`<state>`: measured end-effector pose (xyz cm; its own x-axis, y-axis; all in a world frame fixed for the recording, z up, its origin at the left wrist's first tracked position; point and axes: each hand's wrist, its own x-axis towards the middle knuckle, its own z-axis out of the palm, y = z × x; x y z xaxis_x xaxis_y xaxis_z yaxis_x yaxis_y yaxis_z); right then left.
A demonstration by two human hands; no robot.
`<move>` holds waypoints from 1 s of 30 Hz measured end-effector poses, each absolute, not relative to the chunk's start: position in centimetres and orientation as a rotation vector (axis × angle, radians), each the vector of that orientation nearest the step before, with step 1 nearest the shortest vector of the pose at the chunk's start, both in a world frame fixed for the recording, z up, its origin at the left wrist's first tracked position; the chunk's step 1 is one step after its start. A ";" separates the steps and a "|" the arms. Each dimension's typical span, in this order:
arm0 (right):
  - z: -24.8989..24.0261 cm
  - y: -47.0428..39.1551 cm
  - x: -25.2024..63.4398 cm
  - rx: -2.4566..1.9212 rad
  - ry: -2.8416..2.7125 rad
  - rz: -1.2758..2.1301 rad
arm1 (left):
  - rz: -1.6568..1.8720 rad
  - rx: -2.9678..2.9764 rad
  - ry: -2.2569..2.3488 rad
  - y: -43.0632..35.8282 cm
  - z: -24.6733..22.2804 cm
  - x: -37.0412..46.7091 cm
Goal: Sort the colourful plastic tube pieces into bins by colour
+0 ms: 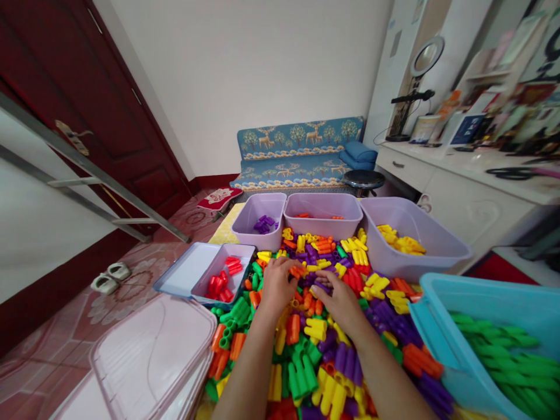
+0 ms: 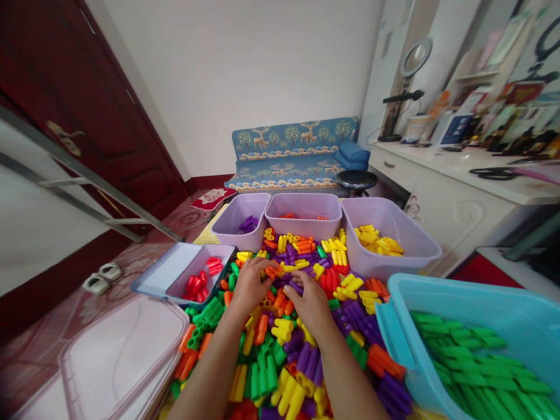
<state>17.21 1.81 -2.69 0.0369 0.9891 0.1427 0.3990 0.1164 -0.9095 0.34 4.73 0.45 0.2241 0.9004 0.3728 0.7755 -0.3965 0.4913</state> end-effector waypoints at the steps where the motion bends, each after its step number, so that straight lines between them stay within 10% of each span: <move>1: -2.6 1.8 17.2 -1.421 -1.505 0.844 | 0.931 2.279 1.567 4.4 0.2 0.3; 30: -1.9 1.7 17.4 -1.253 -1.704 0.758 | 1.173 2.140 1.336 2.9 -0.9 1.1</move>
